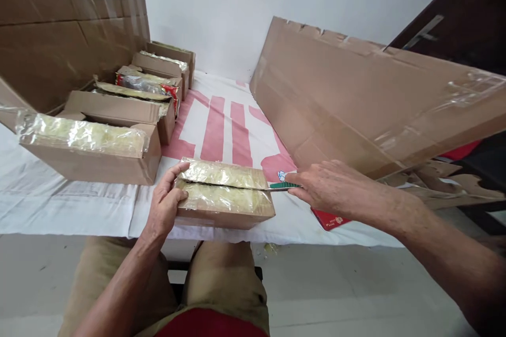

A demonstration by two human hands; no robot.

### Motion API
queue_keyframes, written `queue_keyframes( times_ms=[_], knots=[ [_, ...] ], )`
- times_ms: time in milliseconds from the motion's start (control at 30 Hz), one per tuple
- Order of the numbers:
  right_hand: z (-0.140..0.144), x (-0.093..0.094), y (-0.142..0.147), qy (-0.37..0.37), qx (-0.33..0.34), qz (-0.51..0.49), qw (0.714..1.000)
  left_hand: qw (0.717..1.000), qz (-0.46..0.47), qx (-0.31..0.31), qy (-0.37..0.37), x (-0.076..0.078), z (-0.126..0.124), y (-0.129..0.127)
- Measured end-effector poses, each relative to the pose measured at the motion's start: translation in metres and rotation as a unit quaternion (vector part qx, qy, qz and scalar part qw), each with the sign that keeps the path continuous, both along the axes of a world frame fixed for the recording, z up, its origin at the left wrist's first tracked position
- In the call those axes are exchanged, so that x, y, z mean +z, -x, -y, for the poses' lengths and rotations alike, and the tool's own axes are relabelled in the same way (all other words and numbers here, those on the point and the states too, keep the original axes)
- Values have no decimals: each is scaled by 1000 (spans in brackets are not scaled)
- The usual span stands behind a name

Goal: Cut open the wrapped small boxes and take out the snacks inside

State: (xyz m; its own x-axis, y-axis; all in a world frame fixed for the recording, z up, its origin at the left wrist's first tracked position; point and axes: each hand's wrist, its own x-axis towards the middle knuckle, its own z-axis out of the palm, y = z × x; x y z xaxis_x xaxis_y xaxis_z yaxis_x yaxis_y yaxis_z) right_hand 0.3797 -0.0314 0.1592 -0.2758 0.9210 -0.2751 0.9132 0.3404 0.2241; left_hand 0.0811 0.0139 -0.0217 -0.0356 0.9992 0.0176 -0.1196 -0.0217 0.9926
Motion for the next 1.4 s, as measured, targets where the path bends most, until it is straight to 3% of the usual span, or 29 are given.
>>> queue_keyframes(
  times_ms=[67,167,267,367,467,567,600,667,867,967,1067,1233,1333,1400],
  knots=[
    [7,-1,-16,7,-17,-9,1000,1000,5,-3,2,-3,0,2],
    [16,-8,-39,23,-26,-129,991,1000,24,0,4,-4,-2,4],
    [24,-28,-60,43,-54,-262,962,999,33,-10,14,-3,-3,3],
    [33,-54,-70,-27,-63,-360,931,999,27,-12,16,-3,-3,1],
    [46,-77,-72,-115,-78,-454,880,1000,23,1,7,-4,-3,0],
    [54,-97,-73,-172,-154,-543,807,999,27,16,4,-6,-3,0],
    [55,-105,-74,-184,-180,-549,795,999,33,22,4,-6,-2,-1],
    [54,-124,-79,-203,-211,-515,806,999,42,31,2,-5,-2,-2],
    [49,-201,-93,-201,-216,-259,920,995,-8,63,-73,7,13,-3],
    [49,-225,-92,-195,-201,-167,945,991,-60,77,-92,8,24,6],
    [49,-220,-84,-221,-183,-202,936,984,-153,67,-58,6,36,18],
    [57,-164,-43,-255,-107,-389,879,959,-252,75,-107,0,49,22],
    [63,-137,-11,-281,-44,-391,876,942,-280,97,-156,-4,53,16],
    [65,-130,4,-312,-16,-357,880,936,-286,105,-178,-6,56,11]
  ],
)
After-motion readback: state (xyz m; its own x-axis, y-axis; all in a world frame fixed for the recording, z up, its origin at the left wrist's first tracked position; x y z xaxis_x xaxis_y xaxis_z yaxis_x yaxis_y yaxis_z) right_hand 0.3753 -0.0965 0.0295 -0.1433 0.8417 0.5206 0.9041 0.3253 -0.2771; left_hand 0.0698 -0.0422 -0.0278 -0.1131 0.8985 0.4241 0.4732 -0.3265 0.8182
